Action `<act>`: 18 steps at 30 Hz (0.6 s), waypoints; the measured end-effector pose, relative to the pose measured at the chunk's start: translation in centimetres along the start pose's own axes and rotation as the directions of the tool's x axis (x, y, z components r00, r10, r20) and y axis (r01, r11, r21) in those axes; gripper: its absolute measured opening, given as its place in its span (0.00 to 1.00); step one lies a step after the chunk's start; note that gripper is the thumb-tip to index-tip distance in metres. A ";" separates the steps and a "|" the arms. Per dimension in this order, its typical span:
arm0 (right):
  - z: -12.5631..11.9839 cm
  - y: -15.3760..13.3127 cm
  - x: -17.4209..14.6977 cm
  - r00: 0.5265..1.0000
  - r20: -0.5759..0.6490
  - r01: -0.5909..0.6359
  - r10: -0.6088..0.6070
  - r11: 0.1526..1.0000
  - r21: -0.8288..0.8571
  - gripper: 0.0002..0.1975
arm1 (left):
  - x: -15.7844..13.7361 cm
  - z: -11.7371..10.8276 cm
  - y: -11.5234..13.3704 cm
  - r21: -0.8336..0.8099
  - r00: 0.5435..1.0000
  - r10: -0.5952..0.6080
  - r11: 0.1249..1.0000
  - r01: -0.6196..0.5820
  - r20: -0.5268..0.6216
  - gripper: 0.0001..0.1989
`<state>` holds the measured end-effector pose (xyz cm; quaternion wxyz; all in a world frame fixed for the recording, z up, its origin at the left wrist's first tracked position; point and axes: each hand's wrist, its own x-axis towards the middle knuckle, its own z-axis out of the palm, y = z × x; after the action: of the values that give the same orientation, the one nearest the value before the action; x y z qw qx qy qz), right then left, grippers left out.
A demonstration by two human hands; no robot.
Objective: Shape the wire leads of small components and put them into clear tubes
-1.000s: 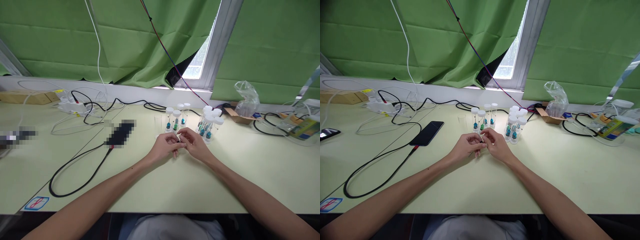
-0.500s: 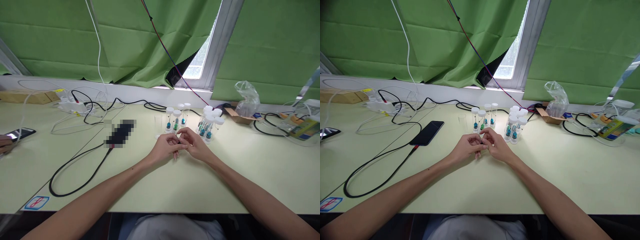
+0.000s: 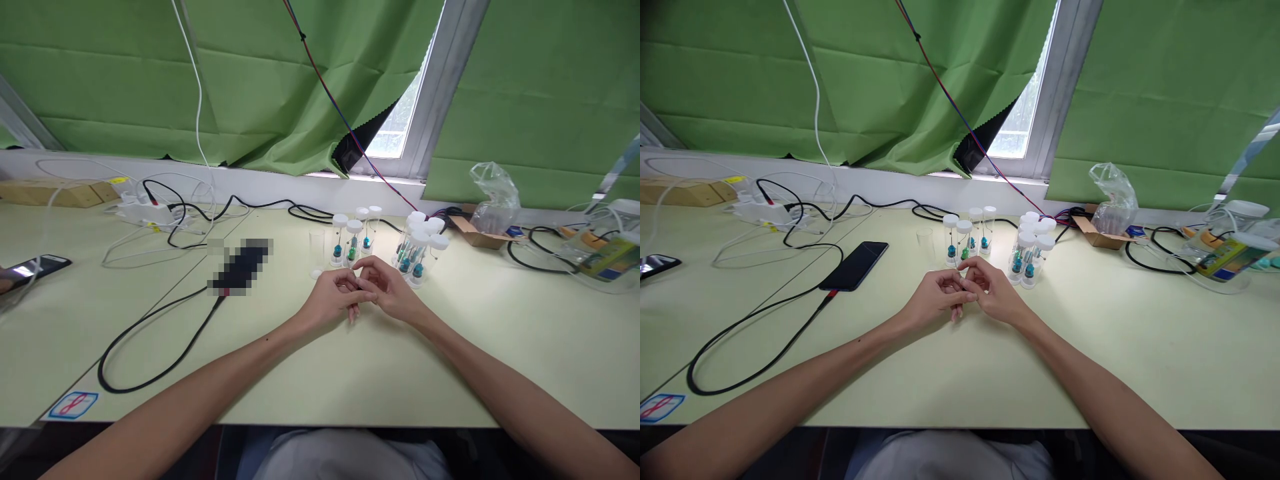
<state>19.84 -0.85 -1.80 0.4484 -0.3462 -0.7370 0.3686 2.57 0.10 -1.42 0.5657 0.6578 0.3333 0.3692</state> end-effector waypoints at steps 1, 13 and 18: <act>0.0 0.0 0.0 1.000 0.001 -0.010 0.010 1.000 0.020 0.12 | 0.0 0.0 -0.1 -0.005 1.000 0.000 1.000 0.000 -0.001 0.12; 0.2 0.0 0.3 0.993 -0.007 -0.110 0.114 0.969 0.221 0.18 | 0.0 0.3 -0.4 -0.125 1.000 0.000 0.992 -0.001 -0.007 0.14; 0.2 0.0 0.3 0.993 -0.011 -0.112 0.117 0.967 0.229 0.17 | 0.1 0.4 -0.7 -0.142 1.000 -0.005 0.990 0.004 -0.006 0.15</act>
<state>19.53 -0.63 -1.75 0.4721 -0.3391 -0.6631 0.4717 2.94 0.13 -2.11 0.6108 0.6139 0.3092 0.3929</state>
